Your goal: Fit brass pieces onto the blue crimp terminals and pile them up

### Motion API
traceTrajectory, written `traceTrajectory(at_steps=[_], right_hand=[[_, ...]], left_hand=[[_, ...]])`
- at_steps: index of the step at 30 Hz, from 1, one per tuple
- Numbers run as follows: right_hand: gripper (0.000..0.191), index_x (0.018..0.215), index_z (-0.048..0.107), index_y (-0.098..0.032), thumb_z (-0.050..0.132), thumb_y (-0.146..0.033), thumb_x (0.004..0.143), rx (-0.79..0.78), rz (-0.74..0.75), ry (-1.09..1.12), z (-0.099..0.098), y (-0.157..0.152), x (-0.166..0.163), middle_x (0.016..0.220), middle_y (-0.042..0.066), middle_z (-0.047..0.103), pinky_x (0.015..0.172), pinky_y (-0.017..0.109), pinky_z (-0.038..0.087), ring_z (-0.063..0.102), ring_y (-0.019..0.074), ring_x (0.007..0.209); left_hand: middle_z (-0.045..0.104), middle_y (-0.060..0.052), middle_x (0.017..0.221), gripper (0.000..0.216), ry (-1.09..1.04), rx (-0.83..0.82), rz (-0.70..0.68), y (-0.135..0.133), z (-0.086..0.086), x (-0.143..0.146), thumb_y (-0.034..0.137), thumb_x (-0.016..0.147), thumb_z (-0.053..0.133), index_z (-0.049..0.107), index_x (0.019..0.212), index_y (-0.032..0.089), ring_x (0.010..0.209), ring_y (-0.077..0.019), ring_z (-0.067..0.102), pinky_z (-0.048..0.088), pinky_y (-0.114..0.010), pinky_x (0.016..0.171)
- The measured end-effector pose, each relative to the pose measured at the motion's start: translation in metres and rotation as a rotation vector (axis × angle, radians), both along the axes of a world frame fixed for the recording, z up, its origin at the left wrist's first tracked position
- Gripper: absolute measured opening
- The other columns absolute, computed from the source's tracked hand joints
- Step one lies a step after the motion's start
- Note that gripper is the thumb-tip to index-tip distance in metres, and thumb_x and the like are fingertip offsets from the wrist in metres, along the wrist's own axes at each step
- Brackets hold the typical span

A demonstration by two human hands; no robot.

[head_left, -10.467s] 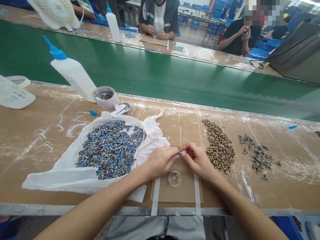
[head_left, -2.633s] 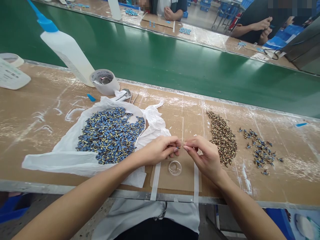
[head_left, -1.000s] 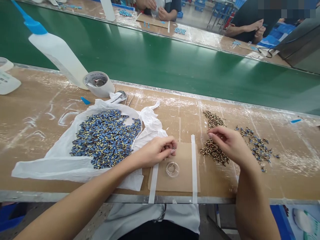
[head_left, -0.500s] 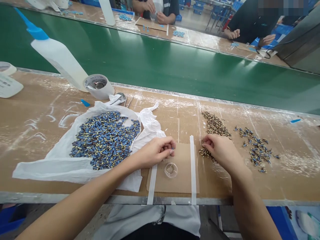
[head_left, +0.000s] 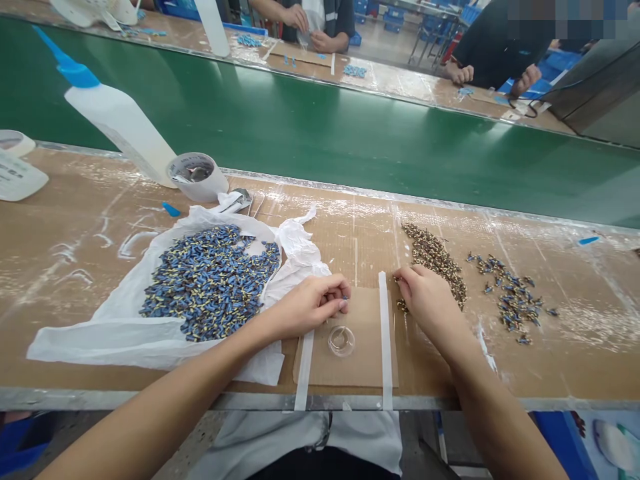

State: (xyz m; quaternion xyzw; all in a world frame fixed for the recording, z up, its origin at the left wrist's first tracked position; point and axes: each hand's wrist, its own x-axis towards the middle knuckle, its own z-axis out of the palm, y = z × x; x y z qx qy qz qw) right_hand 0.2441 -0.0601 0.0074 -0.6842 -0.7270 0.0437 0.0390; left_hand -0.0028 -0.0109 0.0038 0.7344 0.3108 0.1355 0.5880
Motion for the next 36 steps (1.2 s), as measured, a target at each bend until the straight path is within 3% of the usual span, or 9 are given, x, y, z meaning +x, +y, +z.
traceTrajectory(at_steps=[5,11,15,22,33,36], right_hand=[[0.017,0.092,0.065,-0.016,0.048,-0.016,0.092,0.042,0.068,0.075,-0.006,0.001,0.0,0.09,0.009,0.064,0.074,0.033,0.043,0.061,0.0237,0.085],[0.01,0.093,0.061,-0.017,0.06,-0.026,0.088,0.116,-0.043,0.196,-0.01,0.001,-0.002,0.087,0.006,0.064,0.069,0.032,0.044,0.061,0.0221,0.078],[0.011,0.083,0.062,-0.018,0.055,-0.021,0.091,0.08,-0.026,0.193,-0.01,0.001,-0.007,0.085,0.006,0.065,0.07,0.032,0.043,0.061,0.0216,0.079],[0.02,0.084,0.064,-0.016,0.046,-0.014,0.091,0.118,-0.02,0.044,-0.013,-0.001,-0.013,0.086,0.009,0.066,0.065,0.031,0.04,0.061,0.0215,0.076],[0.021,0.082,0.065,-0.017,0.047,-0.014,0.091,0.028,-0.006,0.059,-0.012,0.0,0.003,0.087,0.009,0.067,0.065,0.031,0.041,0.061,0.0208,0.074],[0.02,0.082,0.066,-0.017,0.048,-0.015,0.092,0.034,-0.004,0.149,-0.006,0.001,0.001,0.084,0.008,0.067,0.068,0.033,0.043,0.062,0.0218,0.077]], left_hand=[[0.067,-0.003,0.083,0.01,-0.01,0.0,0.004,0.0,-0.001,0.0,0.019,0.089,0.047,0.055,0.095,0.017,0.072,-0.0131,0.061,0.045,-0.024,0.063],[0.067,-0.003,0.083,0.01,-0.019,0.012,0.009,-0.001,-0.004,-0.001,0.018,0.089,0.046,0.055,0.095,0.017,0.072,-0.0129,0.06,0.045,-0.024,0.064],[0.067,-0.003,0.082,0.009,-0.021,0.03,0.011,-0.001,-0.002,-0.001,0.017,0.089,0.047,0.055,0.093,0.017,0.073,-0.0131,0.061,0.046,-0.025,0.065],[0.068,-0.006,0.085,0.015,-0.033,-0.02,0.027,-0.002,-0.004,-0.001,0.021,0.09,0.048,0.058,0.099,0.015,0.076,-0.0144,0.063,0.05,-0.024,0.064],[0.064,-0.004,0.08,0.016,-0.09,-0.09,0.122,-0.001,-0.012,0.002,0.025,0.094,0.044,0.056,0.092,0.014,0.061,-0.0094,0.057,0.051,-0.022,0.055],[0.065,-0.004,0.081,0.013,-0.103,-0.14,0.131,0.0,-0.014,0.001,0.024,0.093,0.046,0.055,0.094,0.014,0.062,-0.0093,0.057,0.051,-0.022,0.057]])
